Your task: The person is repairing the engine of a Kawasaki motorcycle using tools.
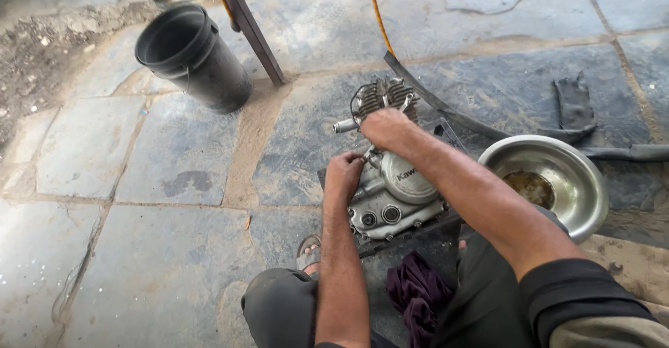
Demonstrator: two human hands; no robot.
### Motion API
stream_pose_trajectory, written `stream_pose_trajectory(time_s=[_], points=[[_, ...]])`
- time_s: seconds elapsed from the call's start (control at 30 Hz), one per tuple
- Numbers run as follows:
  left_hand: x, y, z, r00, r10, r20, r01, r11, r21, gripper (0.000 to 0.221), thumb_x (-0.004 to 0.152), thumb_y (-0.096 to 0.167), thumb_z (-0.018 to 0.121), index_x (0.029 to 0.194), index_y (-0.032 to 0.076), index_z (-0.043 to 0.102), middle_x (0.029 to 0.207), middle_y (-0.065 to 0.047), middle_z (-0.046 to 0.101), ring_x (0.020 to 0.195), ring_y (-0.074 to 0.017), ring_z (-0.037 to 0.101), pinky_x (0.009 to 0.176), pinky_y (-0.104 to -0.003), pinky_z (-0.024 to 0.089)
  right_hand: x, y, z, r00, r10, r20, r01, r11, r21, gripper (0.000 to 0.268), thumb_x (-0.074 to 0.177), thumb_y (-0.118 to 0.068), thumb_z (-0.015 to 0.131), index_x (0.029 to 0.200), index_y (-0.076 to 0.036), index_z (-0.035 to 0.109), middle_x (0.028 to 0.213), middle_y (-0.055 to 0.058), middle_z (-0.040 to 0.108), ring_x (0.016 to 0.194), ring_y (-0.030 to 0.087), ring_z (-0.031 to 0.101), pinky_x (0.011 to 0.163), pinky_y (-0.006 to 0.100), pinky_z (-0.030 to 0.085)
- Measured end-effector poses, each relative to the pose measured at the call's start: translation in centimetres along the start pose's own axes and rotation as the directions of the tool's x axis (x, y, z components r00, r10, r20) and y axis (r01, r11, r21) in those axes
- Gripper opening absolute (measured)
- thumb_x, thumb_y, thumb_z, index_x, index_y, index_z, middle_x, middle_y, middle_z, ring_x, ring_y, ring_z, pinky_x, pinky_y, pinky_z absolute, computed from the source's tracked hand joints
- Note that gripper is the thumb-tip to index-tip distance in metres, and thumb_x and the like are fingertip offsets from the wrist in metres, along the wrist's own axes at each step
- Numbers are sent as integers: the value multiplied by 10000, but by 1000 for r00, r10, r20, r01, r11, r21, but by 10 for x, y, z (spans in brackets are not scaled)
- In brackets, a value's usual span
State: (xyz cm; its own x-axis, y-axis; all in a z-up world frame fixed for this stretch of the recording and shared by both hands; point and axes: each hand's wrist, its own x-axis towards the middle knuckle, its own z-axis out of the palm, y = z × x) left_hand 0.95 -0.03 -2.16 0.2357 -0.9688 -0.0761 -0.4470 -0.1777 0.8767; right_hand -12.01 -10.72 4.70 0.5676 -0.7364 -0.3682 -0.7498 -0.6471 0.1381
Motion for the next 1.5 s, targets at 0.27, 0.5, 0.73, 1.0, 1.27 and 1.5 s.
stream_pose_trajectory(time_s=[0.27, 0.5, 0.73, 1.0, 1.27, 1.5], points=[[-20, 34, -6, 998, -60, -10, 61, 998, 32, 323, 975, 272, 578, 1147, 39, 720, 1111, -153, 762, 1013, -273, 727, 898, -402, 550, -1, -11, -1, 982, -19, -186, 19, 1000, 2, 166, 952, -110, 722, 1110, -70, 752, 1061, 142, 711, 972, 224, 734, 810, 340, 635], [-9, 20, 1, 991, -94, -98, 117, 955, 272, 353, 931, 348, 658, 1038, 34, 779, 1001, -196, 775, 934, -341, 739, 865, -463, 570, 15, -41, 13, 867, -327, -375, 263, 941, -214, 180, 835, -85, 785, 1015, -98, 774, 1105, 71, 639, 1020, 183, 653, 846, 287, 610], [-11, 37, -8, 968, -249, -29, 250, 950, 186, 327, 839, 292, 691, 1086, 108, 798, 997, -124, 798, 895, -271, 774, 855, -412, 586, 20, -21, 10, 941, -234, -244, 236, 971, -22, 257, 830, -65, 777, 1080, -122, 756, 1121, 79, 657, 988, 172, 669, 839, 283, 623], [2, -4, 0, 998, -56, -42, 61, 990, 126, 310, 803, 267, 714, 1037, 95, 823, 967, -178, 785, 903, -305, 756, 841, -397, 564, -7, -2, 3, 969, -140, -204, 157, 985, 71, 186, 900, -91, 689, 1060, -128, 776, 1087, 100, 746, 1044, 266, 715, 869, 423, 600], [20, -25, 1, 995, 59, 75, -62, 997, 37, 341, 826, 213, 685, 1094, 24, 779, 1013, -166, 791, 923, -251, 752, 856, -359, 550, -32, 15, 10, 971, -99, -219, 132, 981, 144, 233, 868, -77, 652, 1060, -148, 763, 1111, 90, 745, 1080, 286, 707, 874, 447, 591], [10, -3, -5, 984, -134, 118, 150, 979, -137, 261, 888, 124, 678, 1104, 16, 774, 899, -88, 777, 773, -144, 665, 740, -307, 533, -39, 16, 19, 957, -89, -277, 148, 968, 202, 249, 1011, -182, 517, 1096, -114, 740, 1084, 101, 707, 1043, 243, 711, 920, 448, 580]])
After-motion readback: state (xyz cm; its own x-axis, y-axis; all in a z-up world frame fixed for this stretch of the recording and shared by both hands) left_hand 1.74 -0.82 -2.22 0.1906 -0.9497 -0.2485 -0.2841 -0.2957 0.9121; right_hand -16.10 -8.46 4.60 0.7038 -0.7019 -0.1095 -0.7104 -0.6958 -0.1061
